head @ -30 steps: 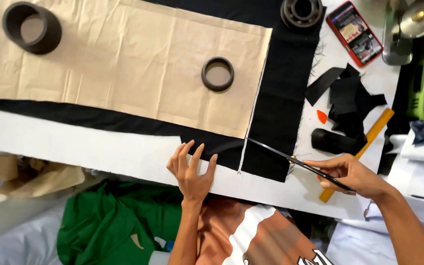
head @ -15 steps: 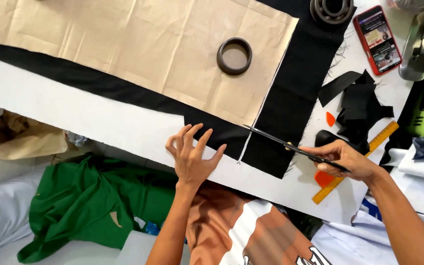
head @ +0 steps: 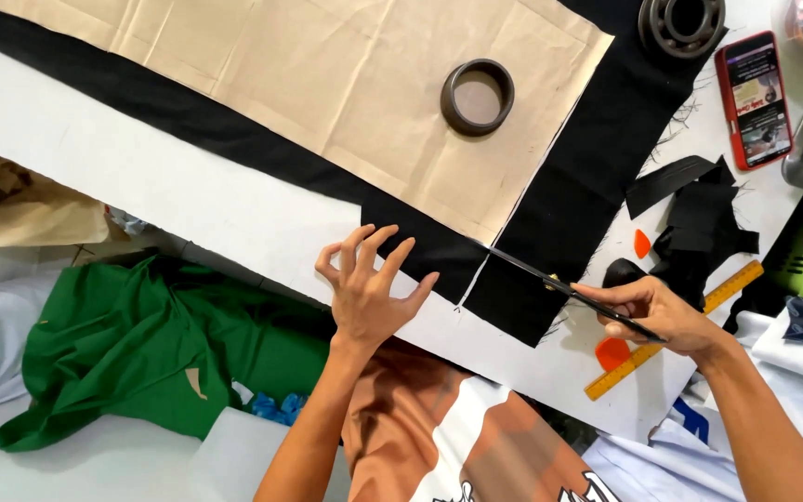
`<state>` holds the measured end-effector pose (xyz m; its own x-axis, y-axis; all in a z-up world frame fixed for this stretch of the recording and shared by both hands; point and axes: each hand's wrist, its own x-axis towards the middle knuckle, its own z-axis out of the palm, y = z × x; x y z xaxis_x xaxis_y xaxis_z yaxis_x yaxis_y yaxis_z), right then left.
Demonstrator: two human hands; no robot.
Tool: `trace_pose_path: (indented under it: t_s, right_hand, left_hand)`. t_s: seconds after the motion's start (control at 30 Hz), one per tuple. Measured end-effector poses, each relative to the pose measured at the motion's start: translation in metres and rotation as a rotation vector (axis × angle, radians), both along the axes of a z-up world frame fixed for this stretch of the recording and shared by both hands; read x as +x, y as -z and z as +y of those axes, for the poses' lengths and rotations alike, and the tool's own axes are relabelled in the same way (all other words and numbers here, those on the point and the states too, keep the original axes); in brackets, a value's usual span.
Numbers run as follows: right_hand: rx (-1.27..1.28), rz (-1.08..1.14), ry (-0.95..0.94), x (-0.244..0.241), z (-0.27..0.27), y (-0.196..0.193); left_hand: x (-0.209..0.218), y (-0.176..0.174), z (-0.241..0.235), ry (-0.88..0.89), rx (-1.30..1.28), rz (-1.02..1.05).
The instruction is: Marking fabric using a paper pattern and ruler, then cutting the fabric along the lines with scissors.
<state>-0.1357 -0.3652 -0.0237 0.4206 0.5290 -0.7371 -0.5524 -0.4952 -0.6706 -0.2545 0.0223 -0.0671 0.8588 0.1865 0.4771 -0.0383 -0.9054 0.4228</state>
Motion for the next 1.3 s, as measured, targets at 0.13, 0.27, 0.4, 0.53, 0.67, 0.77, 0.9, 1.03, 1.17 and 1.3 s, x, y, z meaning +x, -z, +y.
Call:
trace_pose_path:
  t_s: [0.13,0.27,0.4,0.53,0.67,0.77,0.9,1.03,1.17,1.3]
  right_hand:
    - [-0.115,0.043,-0.069,0.005,-0.004,-0.001]
    - [-0.123,0.049,-0.074,0.007,0.0,-0.005]
    - [0.08,-0.01,-0.025,0.007,0.002,0.005]
    - [0.11,-0.039,-0.076,0.007,0.008,0.01]
    - [0.045,0.048,-0.048,0.004,0.013,0.008]
    - [0.039,0.099,-0.017,0.003,0.009,0.008]
    - [0.189,-0.025,-0.064,0.003,0.016,0.01]
    - [0.232,-0.066,-0.037,0.002,0.025,0.015]
    - [0.188,-0.015,-0.035,0.004,0.038,0.008]
    - [0.108,0.038,-0.026,0.001,0.044,0.005]
  left_hand:
    - [0.0,0.0,0.0,-0.004,-0.008,0.013]
    - [0.0,0.0,0.0,-0.005,-0.002,0.014]
    - [0.0,0.0,0.0,-0.004,-0.001,0.019]
    - [0.0,-0.001,0.0,-0.001,-0.008,0.015]
    - [0.0,-0.002,0.001,-0.004,-0.01,0.025]
    - [0.0,-0.002,0.001,-0.004,-0.013,0.022]
    - [0.0,-0.002,0.001,-0.006,-0.016,0.023]
    - [-0.001,-0.002,0.002,-0.006,-0.015,0.025]
    - [-0.001,-0.003,0.002,-0.004,-0.009,0.023]
    - [-0.002,-0.002,0.002,-0.002,-0.018,0.02]
